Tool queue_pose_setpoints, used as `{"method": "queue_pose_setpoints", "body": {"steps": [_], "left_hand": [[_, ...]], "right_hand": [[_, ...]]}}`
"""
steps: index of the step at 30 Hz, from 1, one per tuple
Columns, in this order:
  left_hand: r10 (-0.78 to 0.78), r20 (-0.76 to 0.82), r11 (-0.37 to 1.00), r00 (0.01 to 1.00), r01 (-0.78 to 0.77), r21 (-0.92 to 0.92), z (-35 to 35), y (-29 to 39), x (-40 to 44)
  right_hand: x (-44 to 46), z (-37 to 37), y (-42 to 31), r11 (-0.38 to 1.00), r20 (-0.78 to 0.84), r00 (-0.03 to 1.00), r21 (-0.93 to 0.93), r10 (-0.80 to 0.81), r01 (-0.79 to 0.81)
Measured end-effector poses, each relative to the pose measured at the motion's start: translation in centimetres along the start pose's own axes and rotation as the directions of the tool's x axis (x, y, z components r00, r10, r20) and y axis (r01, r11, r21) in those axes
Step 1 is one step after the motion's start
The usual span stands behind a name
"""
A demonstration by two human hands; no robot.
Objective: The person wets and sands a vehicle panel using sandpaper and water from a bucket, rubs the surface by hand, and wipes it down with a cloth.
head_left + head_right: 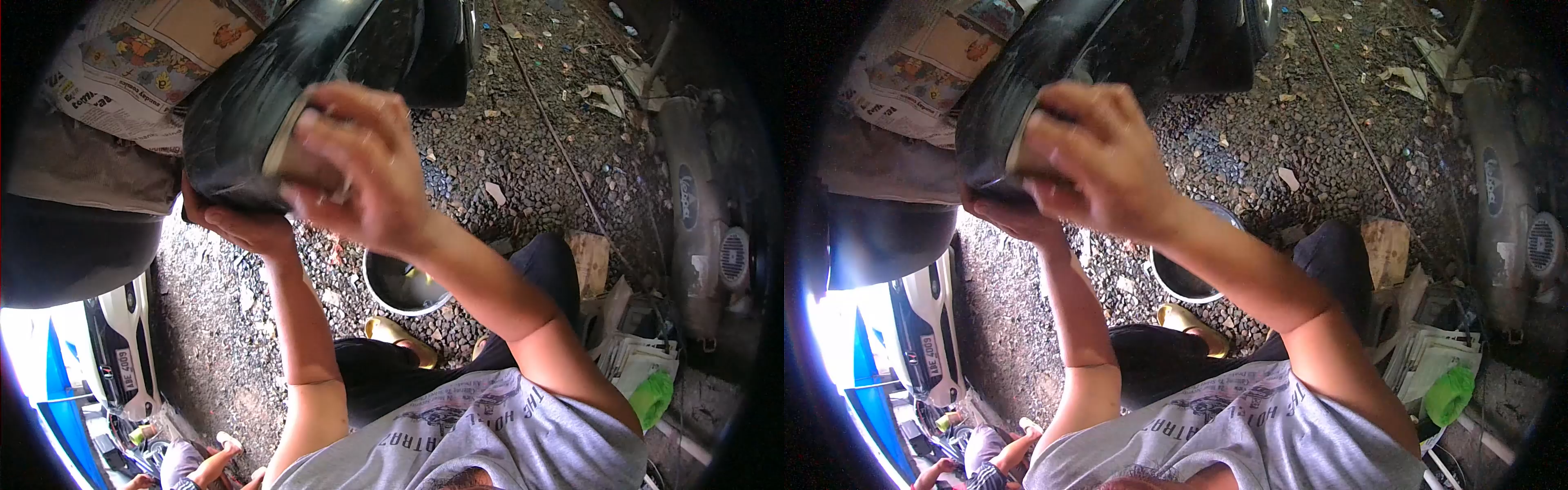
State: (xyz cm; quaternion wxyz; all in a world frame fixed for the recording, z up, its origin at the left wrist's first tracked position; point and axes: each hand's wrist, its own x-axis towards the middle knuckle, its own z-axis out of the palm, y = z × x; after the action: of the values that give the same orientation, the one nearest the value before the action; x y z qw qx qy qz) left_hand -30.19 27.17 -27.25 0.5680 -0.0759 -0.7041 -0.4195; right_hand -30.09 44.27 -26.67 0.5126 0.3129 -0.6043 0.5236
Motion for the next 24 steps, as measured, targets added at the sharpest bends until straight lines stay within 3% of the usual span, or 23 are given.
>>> {"method": "queue_pose_setpoints", "body": {"steps": [3,5,8,9,11,12,14,16,18,19,21,22,23,24], "left_hand": [[-0.026,-0.033,1.0,0.999,0.026,-0.014,0.3,0.3,-0.2],[-0.04,-0.041,0.999,0.998,0.039,-0.011,0.1,0.0,-0.3],[0.026,-0.011,0.998,1.0,-0.025,0.059,-0.1,-0.4,-0.1],[0.054,0.012,0.994,0.998,-0.055,0.099,-0.4,-0.5,-0.3],[0.011,-0.016,1.0,1.0,-0.011,0.006,0.0,-0.5,-0.2],[-0.011,-0.034,0.999,0.999,0.009,-0.041,0.2,-0.4,-0.1],[-0.03,-0.05,0.997,0.998,0.027,-0.066,0.2,-0.2,-0.1],[-0.051,-0.044,0.986,0.998,0.044,-0.158,0.5,-0.2,-0.3],[-0.076,-0.008,0.95,0.997,0.069,-0.306,0.4,-0.2,-0.6],[-0.042,0.007,0.976,0.999,0.042,-0.213,0.2,0.0,-0.6],[0.024,0.033,1.0,0.999,-0.024,-0.017,-0.4,0.4,-0.3],[0.114,0.062,0.993,0.992,-0.111,-0.05,-0.7,0.8,-0.1],[0.235,0.092,0.969,0.968,-0.24,0.054,-1.0,1.5,0.1],[0.347,0.139,0.918,0.928,-0.366,0.153,-1.2,2.4,0.2]], "right_hand": [[1.3,0.4,3.6,0.968,-0.145,0.957,0.046,0.25,-0.246],[0.9,0.7,2.1,0.969,-0.114,0.963,0.021,0.246,-0.245],[0.6,-0.1,-1.7,0.999,0.023,0.999,-0.044,0.031,-0.03],[0.8,-0.1,-1.1,0.999,-0.015,0.999,-0.038,0.03,-0.031],[1.7,0.2,1.8,0.999,-0.1,0.995,-0.032,0.021,-0.024],[1.8,0.4,2.8,0.965,-0.132,0.956,0.06,0.263,-0.257],[0.7,1.3,2.3,0.99,-0.164,0.976,0.028,0.142,-0.14],[-0.4,0.7,-1.2,0.997,-0.09,0.994,-0.024,0.068,-0.071],[-1.8,-1.2,-3.4,0.992,0.132,0.988,0.079,0.085,-0.096],[-2.4,-2.3,-4.1,0.985,0.238,0.968,0.13,0.083,-0.116],[-4.6,-4.4,-4.7,0.867,0.257,0.87,0.17,0.421,-0.469],[-7.3,-4.9,-4.0,0.706,0.322,0.748,0.258,0.581,-0.66],[-10.0,-5.5,-3.4,0.496,0.373,0.591,0.326,0.715,-0.805],[-13.6,-5.4,-2.7,0.196,0.437,0.32,0.305,0.84,-0.932]]}}
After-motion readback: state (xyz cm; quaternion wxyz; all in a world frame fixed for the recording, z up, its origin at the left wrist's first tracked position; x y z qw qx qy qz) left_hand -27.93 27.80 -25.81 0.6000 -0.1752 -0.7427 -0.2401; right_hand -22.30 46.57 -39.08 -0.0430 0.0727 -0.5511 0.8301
